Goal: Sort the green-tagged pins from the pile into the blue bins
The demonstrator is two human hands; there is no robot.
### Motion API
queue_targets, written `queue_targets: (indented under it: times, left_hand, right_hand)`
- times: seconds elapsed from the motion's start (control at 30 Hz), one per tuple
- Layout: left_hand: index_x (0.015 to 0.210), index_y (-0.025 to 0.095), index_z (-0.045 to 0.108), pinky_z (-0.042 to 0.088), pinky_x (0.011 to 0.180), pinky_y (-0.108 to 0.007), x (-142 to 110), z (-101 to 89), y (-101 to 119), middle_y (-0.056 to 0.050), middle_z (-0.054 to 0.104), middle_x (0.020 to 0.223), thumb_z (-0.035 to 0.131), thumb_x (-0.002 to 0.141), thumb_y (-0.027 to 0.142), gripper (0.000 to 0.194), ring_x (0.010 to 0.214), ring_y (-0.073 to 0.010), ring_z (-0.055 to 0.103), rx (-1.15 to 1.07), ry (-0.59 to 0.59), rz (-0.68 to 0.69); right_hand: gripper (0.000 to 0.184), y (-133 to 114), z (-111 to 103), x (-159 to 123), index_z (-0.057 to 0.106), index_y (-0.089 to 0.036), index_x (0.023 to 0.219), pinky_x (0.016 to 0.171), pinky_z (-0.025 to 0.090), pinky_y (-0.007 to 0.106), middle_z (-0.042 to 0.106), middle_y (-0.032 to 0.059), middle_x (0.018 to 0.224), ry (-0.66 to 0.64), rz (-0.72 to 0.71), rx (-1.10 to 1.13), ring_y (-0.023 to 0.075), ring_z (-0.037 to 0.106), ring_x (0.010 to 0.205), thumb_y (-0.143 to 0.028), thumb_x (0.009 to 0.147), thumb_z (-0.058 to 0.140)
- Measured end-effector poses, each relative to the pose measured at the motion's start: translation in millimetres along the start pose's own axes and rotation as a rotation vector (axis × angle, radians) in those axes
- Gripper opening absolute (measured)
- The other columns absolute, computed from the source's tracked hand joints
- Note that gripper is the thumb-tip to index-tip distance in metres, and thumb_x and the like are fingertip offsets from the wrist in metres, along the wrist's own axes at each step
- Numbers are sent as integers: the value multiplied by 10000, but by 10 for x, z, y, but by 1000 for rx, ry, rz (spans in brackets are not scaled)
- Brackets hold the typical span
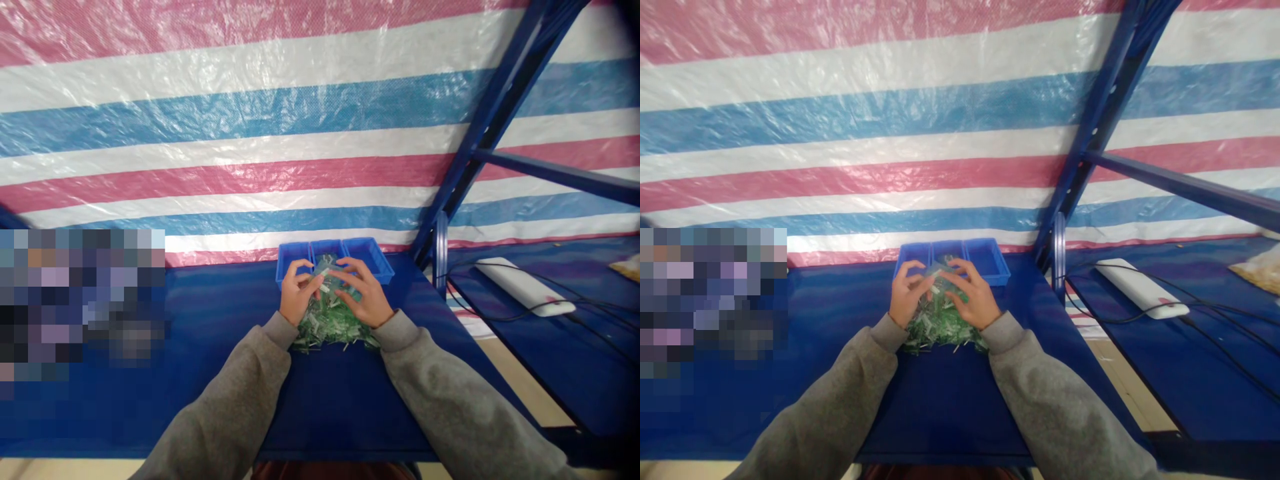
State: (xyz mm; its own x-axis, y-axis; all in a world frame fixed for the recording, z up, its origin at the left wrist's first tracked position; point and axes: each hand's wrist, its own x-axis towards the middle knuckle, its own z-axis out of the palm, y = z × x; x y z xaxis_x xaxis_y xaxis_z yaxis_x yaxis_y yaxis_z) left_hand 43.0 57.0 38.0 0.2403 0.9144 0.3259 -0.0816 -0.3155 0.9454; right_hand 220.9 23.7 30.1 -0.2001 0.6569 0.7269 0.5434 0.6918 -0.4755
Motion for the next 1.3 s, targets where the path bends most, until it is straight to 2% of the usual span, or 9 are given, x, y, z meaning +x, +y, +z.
queue_targets:
  times: [0.13,0.33,0.47,0.7,0.87,1.0,1.13,1.23,1.3]
  left_hand:
    - [886,146,596,443,532,-233,4,-9,24,8,591,609,573,833,431,291,495,-101,541,36,-16,42]
    - [821,159,670,470,729,-266,39,-46,37,-52,616,880,677,759,367,218,799,-152,580,364,-11,260]
    - [772,148,620,487,662,-264,36,-29,5,-25,622,753,641,789,373,226,684,-140,599,251,-74,142]
    - [1009,196,495,486,511,-246,32,1,-10,34,627,625,699,740,368,379,468,-120,580,-75,-64,-74]
    - [848,152,623,467,557,-246,44,-33,1,-8,585,641,542,851,438,298,552,-118,565,104,-62,47]
    - [735,149,654,463,673,-250,52,-51,13,-54,594,853,627,791,423,281,780,-150,565,295,-37,242]
    - [689,150,622,437,673,-244,47,-55,13,-24,591,724,559,843,406,305,711,-133,550,321,21,196]
    - [686,152,600,428,653,-237,30,-71,27,-13,578,670,510,873,399,322,667,-126,545,297,150,175]
    - [674,154,583,426,637,-233,22,-88,44,-3,561,634,505,876,390,321,628,-118,535,283,218,186]
  right_hand:
    - [151,36,36,-1,659,-217,947,798,510,367,637,77,961,27,-11,-36,198,600,890,-273,877,538]
    - [191,41,33,-2,622,-195,834,627,478,282,660,35,767,76,171,-27,150,594,646,-325,898,498]
    - [208,27,11,-3,628,-200,892,565,466,261,623,-6,634,49,261,49,125,560,514,-334,908,470]
    - [371,37,18,-9,574,-257,1188,701,524,330,536,91,1172,29,71,30,170,589,837,-158,846,473]
    - [161,44,42,-9,657,-218,953,660,497,308,584,75,985,54,53,9,170,573,791,-218,853,531]
    - [248,22,24,17,622,-179,737,550,429,261,566,12,655,16,231,97,133,515,601,-371,867,535]
    - [366,55,21,35,550,-171,614,401,328,224,453,-46,456,-71,493,412,88,408,413,-470,825,566]
    - [357,98,45,43,619,-148,841,377,384,236,586,-14,544,-2,645,636,106,493,402,-496,762,633]
    - [560,114,64,49,551,-133,1138,423,476,275,687,61,775,95,719,693,148,603,487,-504,733,659]
